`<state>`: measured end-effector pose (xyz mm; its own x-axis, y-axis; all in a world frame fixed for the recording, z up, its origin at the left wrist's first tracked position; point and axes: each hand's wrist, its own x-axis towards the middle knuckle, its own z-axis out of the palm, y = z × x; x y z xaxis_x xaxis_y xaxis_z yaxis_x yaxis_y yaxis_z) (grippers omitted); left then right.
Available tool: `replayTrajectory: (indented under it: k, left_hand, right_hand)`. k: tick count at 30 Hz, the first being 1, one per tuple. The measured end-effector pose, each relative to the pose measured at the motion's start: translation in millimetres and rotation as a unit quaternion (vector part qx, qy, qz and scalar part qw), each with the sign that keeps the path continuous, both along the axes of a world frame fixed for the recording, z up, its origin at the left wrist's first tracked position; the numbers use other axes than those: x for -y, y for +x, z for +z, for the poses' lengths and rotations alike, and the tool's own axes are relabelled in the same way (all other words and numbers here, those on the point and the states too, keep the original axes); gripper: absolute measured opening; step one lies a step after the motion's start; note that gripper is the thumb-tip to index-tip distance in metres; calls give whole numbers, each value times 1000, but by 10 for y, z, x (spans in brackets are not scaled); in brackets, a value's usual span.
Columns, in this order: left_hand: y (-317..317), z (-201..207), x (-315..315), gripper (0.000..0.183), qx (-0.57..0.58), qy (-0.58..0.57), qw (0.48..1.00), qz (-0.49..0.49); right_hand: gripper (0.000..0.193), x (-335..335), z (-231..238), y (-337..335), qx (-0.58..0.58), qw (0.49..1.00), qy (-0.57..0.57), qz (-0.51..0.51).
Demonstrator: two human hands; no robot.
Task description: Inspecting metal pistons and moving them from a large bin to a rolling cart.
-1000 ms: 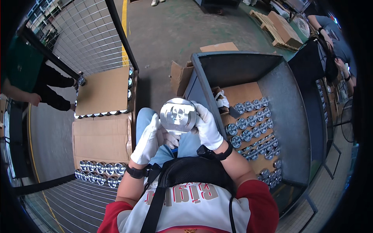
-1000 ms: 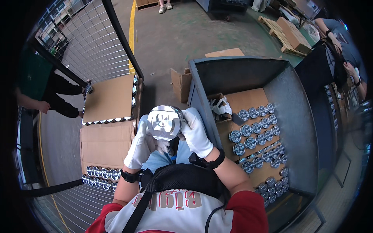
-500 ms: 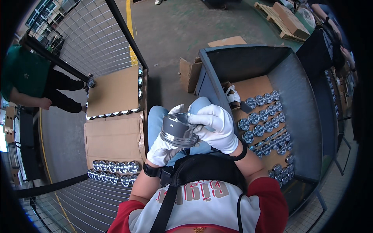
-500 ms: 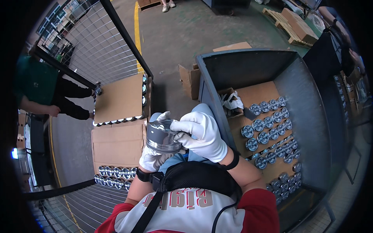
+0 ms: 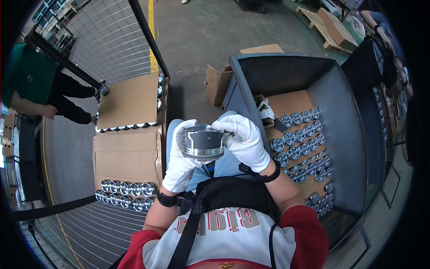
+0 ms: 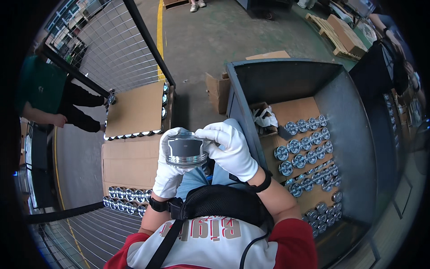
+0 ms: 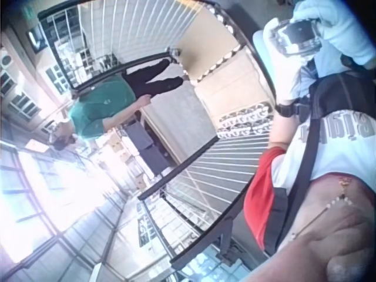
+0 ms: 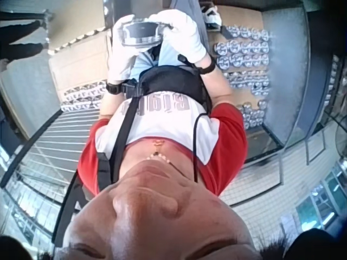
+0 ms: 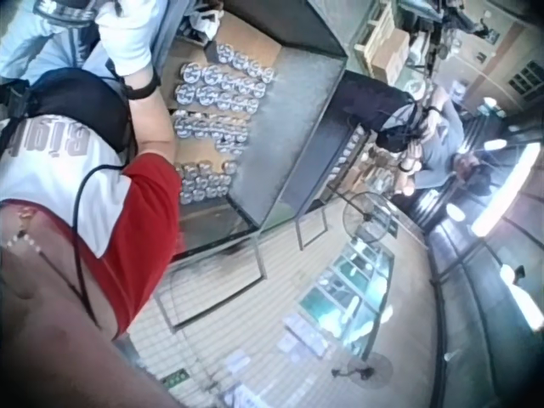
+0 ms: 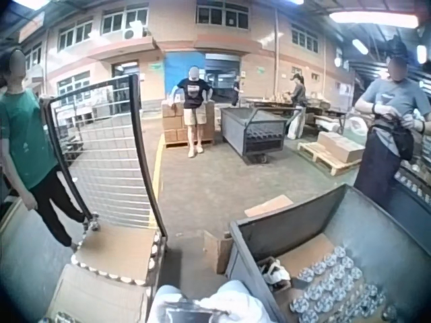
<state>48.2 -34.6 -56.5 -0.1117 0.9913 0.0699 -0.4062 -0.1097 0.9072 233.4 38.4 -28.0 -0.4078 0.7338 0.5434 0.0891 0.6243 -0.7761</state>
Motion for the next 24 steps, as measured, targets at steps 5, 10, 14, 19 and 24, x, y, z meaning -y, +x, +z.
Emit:
replayTrajectory:
  k: [5,10,14,19,24]
  left_hand:
    - [-11,33,3,101,4,5,1000,28]
    - [-45,25,8,99,-46,15,998,48]
    - [9,193,34,94,-104,39,992,63]
    - [6,166,31,92,-219,85,969,73]
    - [-3,281,30,107,-303,150,931,136]
  right_hand:
    - [50,40,-22,55,-42,994,-95,18]
    - [84,149,265,31,26,997,-56,41]
    - [91,170,241,-59,53,996,65,17]
    - [87,150,234,-58,76,989,130,2]
    - [64,155,237,-52,67,995,80,6]
